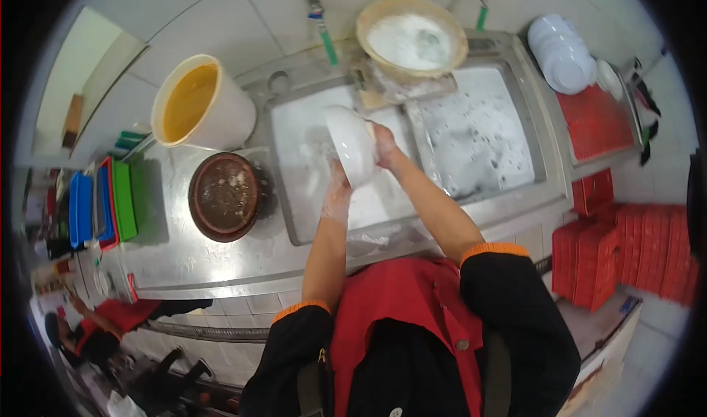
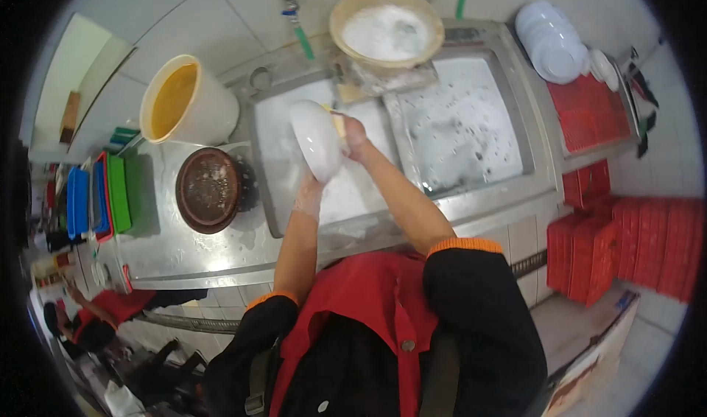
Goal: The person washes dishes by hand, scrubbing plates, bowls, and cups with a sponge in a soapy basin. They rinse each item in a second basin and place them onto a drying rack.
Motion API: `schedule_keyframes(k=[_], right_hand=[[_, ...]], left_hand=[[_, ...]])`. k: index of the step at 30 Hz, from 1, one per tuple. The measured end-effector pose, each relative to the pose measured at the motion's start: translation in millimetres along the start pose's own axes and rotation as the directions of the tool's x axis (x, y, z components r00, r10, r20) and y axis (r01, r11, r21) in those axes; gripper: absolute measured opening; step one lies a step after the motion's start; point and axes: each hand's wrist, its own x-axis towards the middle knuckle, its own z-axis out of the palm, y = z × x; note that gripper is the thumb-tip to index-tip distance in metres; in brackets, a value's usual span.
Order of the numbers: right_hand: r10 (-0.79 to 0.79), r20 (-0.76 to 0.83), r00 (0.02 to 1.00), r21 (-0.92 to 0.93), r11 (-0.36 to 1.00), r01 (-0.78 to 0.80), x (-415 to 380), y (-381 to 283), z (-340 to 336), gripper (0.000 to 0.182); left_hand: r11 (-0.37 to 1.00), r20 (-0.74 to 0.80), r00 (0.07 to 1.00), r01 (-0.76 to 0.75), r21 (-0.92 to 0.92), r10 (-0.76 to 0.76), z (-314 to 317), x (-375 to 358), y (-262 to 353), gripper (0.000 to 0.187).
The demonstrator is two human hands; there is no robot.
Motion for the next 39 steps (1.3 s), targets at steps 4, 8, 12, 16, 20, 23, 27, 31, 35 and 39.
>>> schedule_keyframes(k=[4, 8, 12, 16, 20, 23, 27, 31, 35, 39], right_hand=[[-0.112, -0.086, 0.990, 0.045, 0.992, 0.116, -61.4, 30.1, -5.2, 0.053], [-0.603, -0.182, 0.777, -0.848, 0.496, 0.185, -104.1, -9.0, -18.2, 0.060], [-0.790, -0.078, 0.609, -0.979, 0.174, 0.101, -138.0, -86.5, -74.8, 0.044], [-0.833, 0.181, 0.522, -0.960, -0.265, -0.089, -167.7, -144.7, -135.0, 0.051], [-0.847, 0.023, 0.531, -0.830, -0.313, -0.462, -148.3, -134.5, -209.8, 0.058], [-0.732, -0.068, 0.678, -0.847, -0.317, -0.427, -132.3, -119.1, -233.5, 0.055], [-0.633, -0.078, 0.770, -0.955, -0.175, -0.241, -109.7, -134.9, -203.8, 0.047], [-0.869, 0.089, 0.487, -0.955, 0.064, 0.289, -65.6, -193.3, -90.5, 0.051], [-0.604, 0.427, 0.673, -0.903, -0.240, 0.357, 28.8, -224.5, -35.4, 0.056], [-0.420, 0.285, 0.862, -0.915, -0.387, 0.114, 114.9, -186.8, -44.5, 0.053]], left_hand=[[0.976, -0.259, 0.941, -0.207, 0.073, 0.219, 6.0, 9.4, -29.0, 0.034], [0.571, -0.038, 0.697, -0.555, 0.604, 0.716, 20.5, -12.8, -73.1, 0.038], [0.673, 0.001, 0.993, -0.078, 0.736, 0.115, 40.8, -43.6, -79.7, 0.049], [-0.292, 0.211, 0.894, -0.095, 0.952, 0.395, -63.4, 0.1, -80.5, 0.054], [-0.381, -0.423, 0.900, 0.431, 0.818, 0.108, -157.6, 20.1, -63.5, 0.053], [-0.453, -0.540, 0.837, 0.449, 0.770, -0.089, -185.5, 24.9, -69.0, 0.052], [-0.511, -0.566, 0.799, 0.408, 0.757, -0.202, -194.3, 31.3, -78.8, 0.051], [-0.547, -0.567, 0.763, 0.345, 0.763, -0.310, -188.9, 23.3, -98.6, 0.050], [-0.560, -0.542, 0.739, 0.270, 0.783, -0.401, -172.3, 22.4, -118.6, 0.049], [-0.567, -0.547, 0.702, 0.244, 0.786, -0.456, -168.0, 19.1, -126.0, 0.048]])
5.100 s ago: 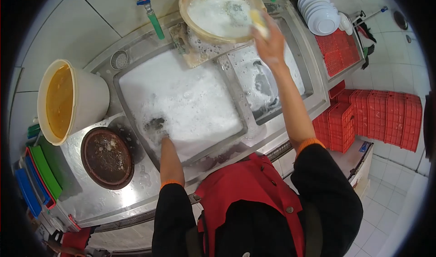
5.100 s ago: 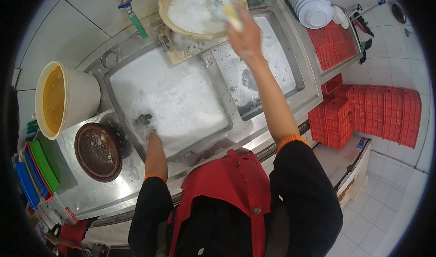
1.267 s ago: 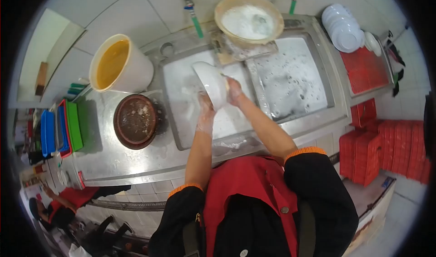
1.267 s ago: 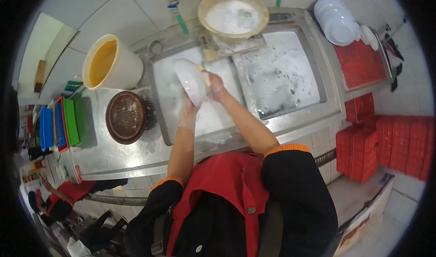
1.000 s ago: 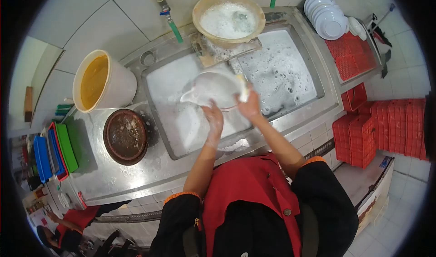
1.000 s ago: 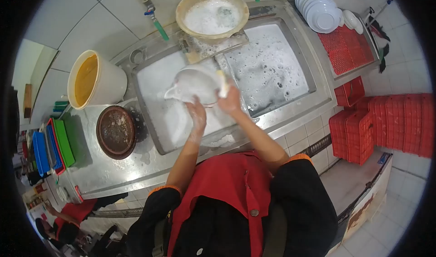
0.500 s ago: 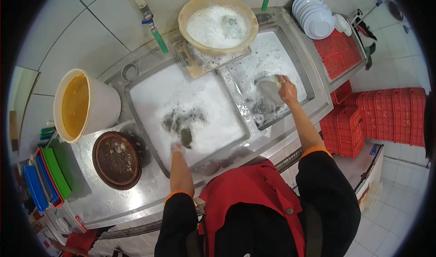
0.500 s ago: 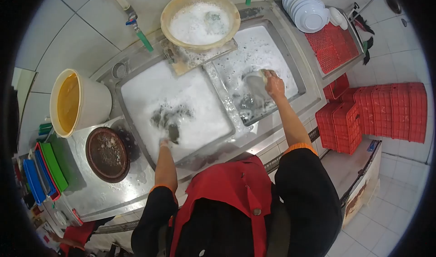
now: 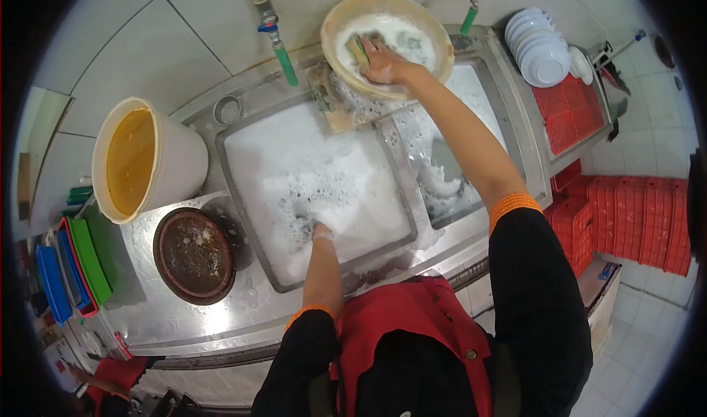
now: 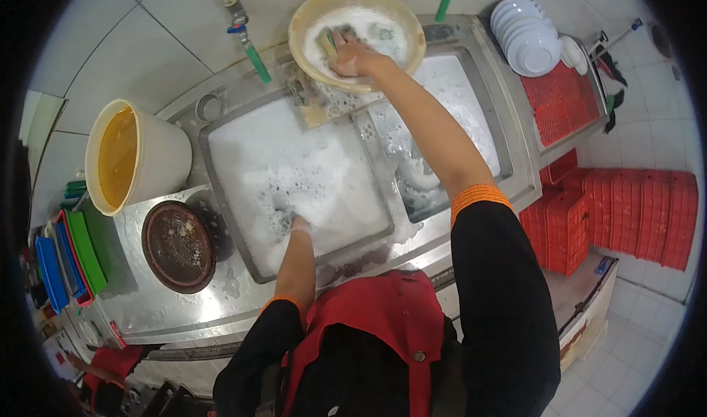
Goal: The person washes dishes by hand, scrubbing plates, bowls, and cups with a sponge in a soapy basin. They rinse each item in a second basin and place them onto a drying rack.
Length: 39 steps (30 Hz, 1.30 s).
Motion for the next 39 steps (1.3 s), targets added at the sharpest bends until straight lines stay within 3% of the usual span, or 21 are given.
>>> schedule_keyframes(k=[1, 2, 3, 4, 5, 8, 11, 13, 17, 19, 22, 23, 25, 26, 28, 29, 30, 32, 35, 38, 39], right_hand=[[0.118, 0.050, 0.992, -0.204, 0.973, -0.105, 6.5, -3.9, 8.2, 0.053], [0.105, 0.054, 0.993, -0.203, 0.975, -0.092, 18.3, 0.1, 9.5, 0.053], [0.162, 0.370, 0.915, -0.222, 0.972, -0.083, 33.6, 9.6, 6.0, 0.053], [0.212, 0.643, 0.736, -0.243, 0.968, -0.067, 43.8, 18.0, 4.2, 0.052], [0.208, 0.649, 0.732, -0.242, 0.968, -0.060, 42.7, 17.8, 4.6, 0.052], [0.412, 0.571, 0.710, -0.246, 0.911, -0.331, 44.7, 12.5, 2.8, 0.051], [0.294, 0.459, 0.839, -0.291, 0.941, -0.171, 49.5, 7.3, -6.8, 0.049], [0.336, 0.013, 0.942, -0.088, 0.939, -0.334, 40.6, 4.2, -1.1, 0.050], [0.390, -0.064, 0.919, 0.127, 0.916, -0.380, 26.7, -23.4, -36.8, 0.057], [0.388, -0.094, 0.917, 0.218, 0.907, -0.362, 8.7, -40.1, -53.2, 0.058], [0.300, -0.365, 0.881, 0.455, 0.884, -0.112, -20.2, -60.8, -68.7, 0.057], [0.332, -0.340, 0.880, 0.586, 0.807, -0.078, -35.4, -70.7, -71.7, 0.057], [0.326, -0.226, 0.918, 0.791, 0.612, -0.023, -70.8, -100.0, -81.6, 0.057], [0.401, -0.118, 0.908, 0.866, 0.489, -0.103, -79.3, -81.7, -58.0, 0.057], [0.323, 0.064, 0.944, 0.965, 0.221, -0.140, -119.6, -65.4, -15.9, 0.040], [0.269, 0.169, 0.948, 0.965, 0.153, -0.215, -143.9, -80.5, -3.5, 0.042], [0.342, 0.293, 0.893, 0.950, 0.001, -0.312, -158.0, -91.0, 17.8, 0.037], [0.287, 0.447, 0.847, 0.893, -0.091, -0.440, -183.3, -102.4, 74.7, 0.039], [0.263, 0.510, 0.819, 0.855, -0.048, -0.517, -190.7, -150.8, 127.6, 0.036], [0.213, 0.458, 0.863, 0.889, -0.099, -0.447, -171.4, -189.7, 174.6, 0.040], [0.127, 0.352, 0.928, 0.928, 0.080, -0.363, -171.8, -200.9, 171.7, 0.039]], left_hand=[[1.000, 0.008, 1.000, -0.010, -0.007, 0.011, 1.2, 1.4, 0.5, 0.048], [1.000, 0.024, 1.000, -0.012, -0.008, 0.012, 2.1, 1.9, -2.0, 0.048], [1.000, 0.034, 0.999, -0.016, -0.013, 0.016, 0.1, 3.7, -4.0, 0.048], [1.000, 0.036, 0.999, -0.018, -0.016, 0.019, -1.5, 5.1, -5.8, 0.047], [1.000, 0.041, 0.999, -0.020, -0.020, 0.021, -2.6, 7.2, -7.2, 0.047], [1.000, 0.052, 0.998, -0.020, -0.018, 0.021, -2.2, 8.9, -11.3, 0.046], [0.999, 0.050, 0.998, -0.033, -0.016, 0.033, 1.7, 6.8, -9.8, 0.046], [0.999, 0.043, 0.998, -0.041, -0.012, 0.041, 7.3, 3.4, -8.6, 0.045], [0.998, -0.024, 0.998, -0.064, -0.018, 0.064, 11.3, -4.2, 1.1, 0.044], [0.996, -0.116, 0.990, -0.082, -0.028, 0.078, 14.7, -10.8, 8.6, 0.044], [0.992, -0.389, 0.916, -0.121, -0.040, 0.097, 22.9, -22.7, 23.3, 0.043], [0.990, -0.520, 0.849, -0.135, -0.039, 0.096, 24.9, -27.2, 27.2, 0.043], [0.988, -0.842, 0.534, -0.152, -0.013, 0.071, 24.6, -33.6, 36.8, 0.042], [0.990, -0.935, 0.352, -0.143, -0.017, 0.035, 19.0, -40.0, 39.1, 0.042], [0.937, -0.787, 0.595, -0.159, -0.312, -0.161, -30.9, -104.4, 45.3, 0.061], [0.924, -0.794, 0.535, -0.065, -0.378, -0.288, -47.7, -120.9, 46.3, 0.064], [0.885, -0.748, 0.574, -0.082, -0.457, -0.333, -66.6, -143.4, 40.8, 0.067], [0.830, -0.754, 0.480, -0.089, -0.551, -0.449, -101.2, -198.6, 23.9, 0.066], [0.677, -0.755, 0.467, -0.364, -0.639, -0.461, -135.8, -256.7, 0.1, 0.060], [0.650, -0.787, 0.455, -0.455, -0.608, -0.418, -136.4, -260.9, -10.7, 0.057], [0.647, -0.784, 0.442, -0.451, -0.615, -0.437, -133.7, -261.1, -7.7, 0.057]])
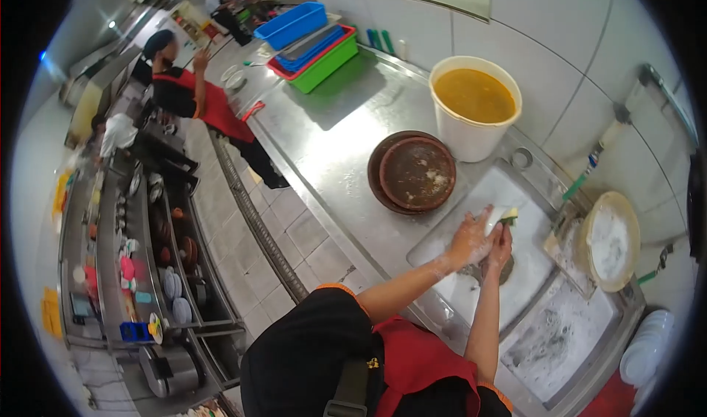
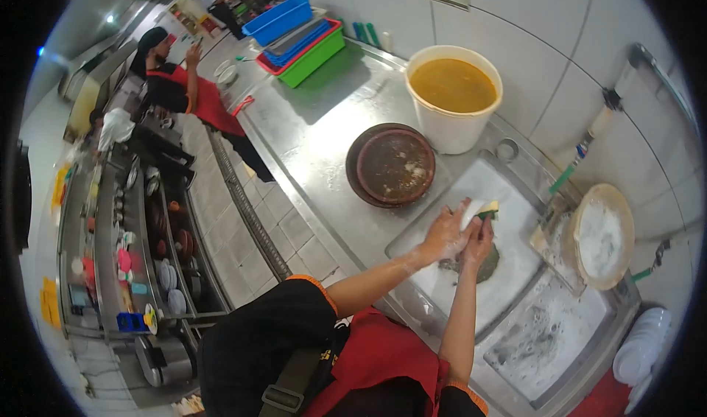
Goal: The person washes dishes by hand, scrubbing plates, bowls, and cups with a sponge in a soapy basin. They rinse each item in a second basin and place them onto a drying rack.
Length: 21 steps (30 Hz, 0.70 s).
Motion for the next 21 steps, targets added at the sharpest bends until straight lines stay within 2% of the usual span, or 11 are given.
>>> schedule_keyframes(k=[3, 5, 7, 8, 9, 11, 14, 16, 18, 20, 21], right_hand=[[-0.226, 0.253, 0.941, -0.435, 0.842, 0.319, -13.1, -13.2, -3.3, 0.037], [0.001, 0.397, 0.918, -0.873, 0.310, 0.377, -35.5, -68.4, -3.3, 0.027], [-0.192, 0.386, 0.902, -0.819, 0.378, 0.431, -23.7, -45.9, -16.1, 0.023], [-0.397, 0.332, 0.856, -0.752, 0.437, 0.494, -6.1, -27.5, -25.2, 0.020], [-0.612, 0.374, 0.697, -0.671, 0.341, 0.659, 12.9, 5.6, -40.3, 0.015], [-0.164, 0.391, 0.906, -0.692, 0.597, 0.407, 25.6, 36.2, -78.4, 0.015], [-0.116, 0.474, 0.873, -0.682, 0.579, 0.447, -27.9, -38.7, -60.1, 0.016], [-0.513, 0.557, 0.653, -0.743, 0.044, 0.668, -24.4, -43.9, -78.2, 0.019], [-0.590, 0.452, 0.669, -0.777, 0.109, 0.620, -19.5, -54.4, -57.7, 0.016], [-0.651, 0.339, 0.679, -0.801, 0.178, 0.571, -13.6, -48.0, -54.1, 0.014], [-0.458, 0.344, 0.819, -0.658, 0.505, 0.559, -7.9, -32.9, -61.7, 0.013]], left_hand=[[0.998, -0.007, 0.999, -0.051, -0.037, 0.051, -8.0, 4.9, -3.2, 0.053], [0.963, 0.004, 0.964, -0.267, 0.043, 0.267, 27.6, 16.6, -40.3, 0.050], [0.978, 0.119, 0.971, -0.205, -0.031, 0.207, 50.0, 0.2, -46.4, 0.047], [0.990, 0.271, 0.962, 0.075, -0.122, -0.040, 44.6, -5.4, -27.8, 0.047], [0.991, 0.248, 0.968, 0.064, -0.122, -0.032, 49.0, -1.7, -29.1, 0.047], [0.969, 0.243, 0.968, 0.113, -0.221, -0.058, 62.3, 5.5, -35.7, 0.054], [0.964, 0.172, 0.983, -0.022, -0.266, 0.070, 48.9, 15.9, -30.7, 0.054], [0.961, 0.241, 0.970, 0.036, -0.274, 0.032, 37.1, 0.5, -9.0, 0.053], [0.982, 0.448, 0.892, 0.025, -0.187, 0.062, 30.6, -11.9, 11.5, 0.050], [0.965, 0.378, 0.923, 0.028, -0.263, 0.076, 54.7, -1.3, -3.0, 0.052], [0.941, 0.313, 0.946, 0.024, -0.337, 0.088, 72.1, 9.3, -13.2, 0.054]])
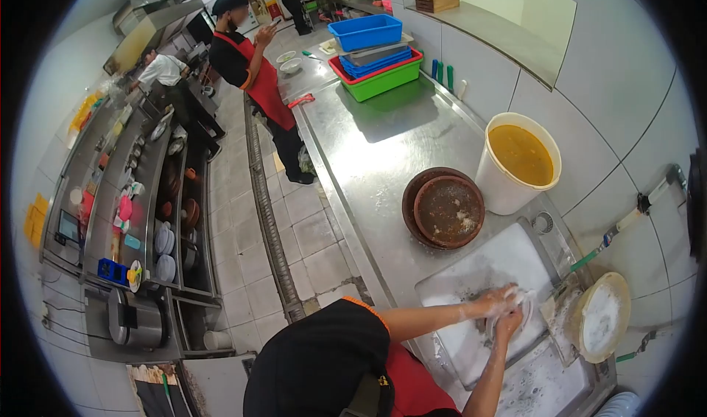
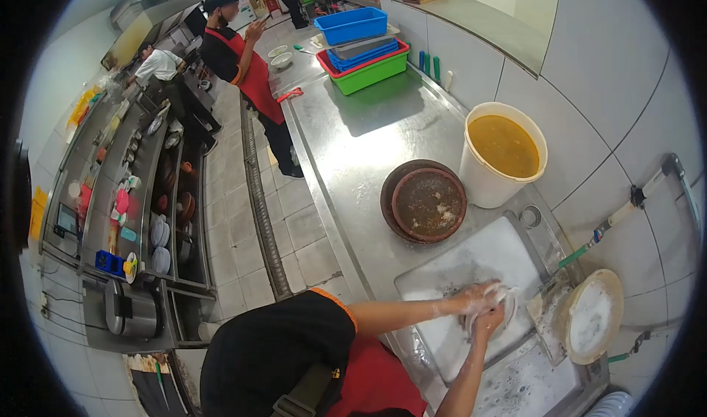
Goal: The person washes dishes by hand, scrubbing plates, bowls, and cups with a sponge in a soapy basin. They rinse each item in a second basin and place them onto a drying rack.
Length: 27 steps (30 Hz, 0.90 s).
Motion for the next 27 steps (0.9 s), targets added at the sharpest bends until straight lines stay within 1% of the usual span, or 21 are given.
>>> schedule_keyframes(k=[1, 2, 3, 4, 5, 6, 9, 10, 11, 13, 14, 16, 18, 19, 20, 21, 23, 24, 25, 26, 27], right_hand=[[0.118, 0.211, 0.970, 0.302, 0.936, -0.179, -4.9, 10.0, 1.4, 0.013], [0.060, 0.164, 0.985, 0.255, 0.962, -0.101, -7.5, -18.7, -7.4, 0.018], [0.060, 0.166, 0.984, 0.257, 0.961, -0.102, -8.2, -35.5, -23.4, 0.018], [-0.133, 0.120, 0.984, -0.002, 0.991, 0.135, -8.8, -50.1, -40.1, 0.018], [-0.327, 0.128, 0.936, -0.268, 0.898, 0.350, -9.2, -60.0, -55.1, 0.019], [-0.263, 0.115, 0.958, -0.345, 0.894, 0.287, -3.2, -57.6, -68.6, 0.019], [-0.229, -0.018, 0.973, -0.169, 0.960, 0.223, 26.8, -39.8, -89.0, 0.019], [-0.117, -0.068, 0.991, 0.268, 0.954, 0.131, 38.1, -35.2, -91.9, 0.018], [0.010, -0.065, 0.998, 0.657, 0.753, 0.035, 46.2, -35.9, -91.7, 0.022], [0.067, 0.098, 0.993, 0.809, 0.575, -0.119, 62.2, -80.1, -87.8, 0.030], [0.081, 0.261, 0.962, 0.893, 0.358, -0.272, 61.6, -96.0, -87.7, 0.039], [0.108, 0.271, 0.956, 0.871, 0.395, -0.292, 55.0, -85.4, -67.9, 0.047], [0.018, 0.173, 0.985, 0.877, 0.453, -0.162, 39.3, -75.5, -37.1, 0.056], [0.019, 0.179, 0.984, 0.875, 0.454, -0.168, 30.4, -67.0, -31.7, 0.056], [0.246, 0.270, 0.931, 0.911, 0.248, -0.329, 20.2, -58.3, -29.4, 0.057], [0.442, 0.381, 0.813, 0.905, 0.004, -0.426, 11.3, -61.5, -30.9, 0.058], [0.680, 0.276, 0.679, 0.906, 0.052, -0.420, -8.2, -84.0, -24.9, 0.056], [0.588, 0.208, 0.782, 0.966, 0.003, -0.259, -12.6, -89.7, -21.2, 0.055], [0.596, 0.145, 0.790, 0.943, 0.158, -0.293, -11.8, -77.0, -13.4, 0.051], [0.602, 0.082, 0.794, 0.892, 0.312, -0.328, -10.3, -63.7, -5.7, 0.049], [0.605, 0.019, 0.796, 0.817, 0.450, -0.361, -8.3, -50.6, 1.1, 0.048]], left_hand=[[0.997, -0.058, 0.998, -0.030, -0.072, 0.026, 5.9, 6.9, -10.5, 0.057], [0.790, 0.031, 0.959, -0.249, 0.561, 0.281, -7.3, 8.7, -12.5, 0.055], [0.790, 0.030, 0.960, -0.247, 0.562, 0.279, -21.4, 8.4, -10.8, 0.055], [0.986, -0.030, 0.997, -0.065, 0.154, 0.071, -34.2, 5.7, -6.8, 0.053], [0.975, 0.050, 0.991, 0.130, -0.183, -0.123, -58.7, -17.1, 25.1, 0.052], [0.815, 0.128, 0.942, 0.333, -0.474, -0.311, -84.0, -40.8, 58.4, 0.050], [0.759, 0.397, 0.915, 0.305, -0.576, -0.066, -79.5, -29.3, 25.7, 0.052], [0.755, 0.397, 0.915, 0.306, -0.580, -0.066, -71.9, -27.3, 21.7, 0.052], [0.835, 0.354, 0.935, 0.194, -0.514, 0.000, -65.9, -27.9, 21.8, 0.047], [0.895, 0.325, 0.943, 0.087, -0.438, 0.067, -35.3, -19.5, 3.3, 0.044], [0.960, 0.235, 0.934, -0.239, -0.148, 0.269, -0.3, -0.8, -30.2, 0.049], [0.547, 0.257, 0.705, -0.687, 0.479, 0.661, 45.5, 32.1, -71.0, 0.059], [0.961, 0.179, 0.949, -0.235, -0.145, 0.259, 4.7, -3.9, 18.7, 0.060], [0.895, 0.125, 0.991, 0.023, -0.445, 0.037, -17.0, -23.7, 66.4, 0.060], [0.951, -0.032, 0.992, 0.111, -0.290, -0.125, -4.2, -0.7, 45.4, 0.059], [0.994, -0.204, 0.978, 0.010, -0.112, -0.033, -2.8, 6.4, 28.2, 0.056], [0.624, -0.295, 0.917, 0.068, 0.779, 0.268, 23.3, 38.5, -31.3, 0.059], [0.765, -0.306, 0.946, 0.119, 0.633, 0.107, 8.7, 34.5, -28.4, 0.070], [0.833, -0.575, 0.749, 0.057, 0.551, 0.329, 27.2, 53.3, -70.3, 0.065], [0.716, -0.355, 0.934, 0.220, 0.663, 0.041, 1.4, 28.0, -30.3, 0.065], [0.662, -0.421, 0.847, 0.115, 0.740, 0.324, 13.9, 33.4, -70.7, 0.061]])
